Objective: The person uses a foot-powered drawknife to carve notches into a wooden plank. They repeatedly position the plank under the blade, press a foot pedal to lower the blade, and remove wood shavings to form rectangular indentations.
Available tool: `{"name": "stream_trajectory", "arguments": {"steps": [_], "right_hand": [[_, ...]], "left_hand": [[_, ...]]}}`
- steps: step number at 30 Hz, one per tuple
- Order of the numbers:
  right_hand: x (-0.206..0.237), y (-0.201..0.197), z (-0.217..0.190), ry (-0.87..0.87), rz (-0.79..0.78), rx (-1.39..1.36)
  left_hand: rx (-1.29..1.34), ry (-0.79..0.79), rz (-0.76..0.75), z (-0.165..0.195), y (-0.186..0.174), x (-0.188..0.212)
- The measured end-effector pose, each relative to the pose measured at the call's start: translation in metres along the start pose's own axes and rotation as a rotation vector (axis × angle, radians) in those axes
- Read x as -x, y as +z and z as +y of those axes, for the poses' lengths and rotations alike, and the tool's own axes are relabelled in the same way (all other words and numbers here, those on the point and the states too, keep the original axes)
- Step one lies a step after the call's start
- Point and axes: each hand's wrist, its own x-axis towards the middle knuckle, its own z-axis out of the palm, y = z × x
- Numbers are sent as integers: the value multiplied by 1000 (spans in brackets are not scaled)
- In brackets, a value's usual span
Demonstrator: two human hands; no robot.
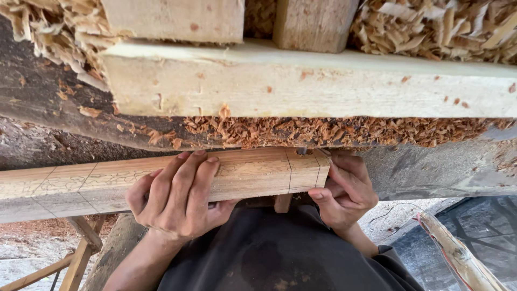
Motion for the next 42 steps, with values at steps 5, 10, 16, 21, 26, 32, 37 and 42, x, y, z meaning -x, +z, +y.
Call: {"name": "stream_trajectory", "arguments": {"steps": [5,10,16,21,26,32,37,42], "right_hand": [[-9,2,-5,-11,-19,-1],[-13,-4,-7,13,-53,180],[8,-4,-20,161,-22,208],[19,-6,-19,60,-38,187],[21,-6,-7,33,-37,63],[20,-8,-3,3,-29,-18],[21,-9,0,33,-38,-12],[22,-11,0,38,-37,-2]], "left_hand": [[-24,-16,-5,2,0,-3],[-36,-23,98,3,9,2],[13,34,31,5,-9,1],[20,87,-6,5,-14,-9],[22,87,15,0,-1,3],[7,79,-19,-1,3,9],[-14,82,-25,1,2,4],[-15,71,-17,2,3,5]]}}
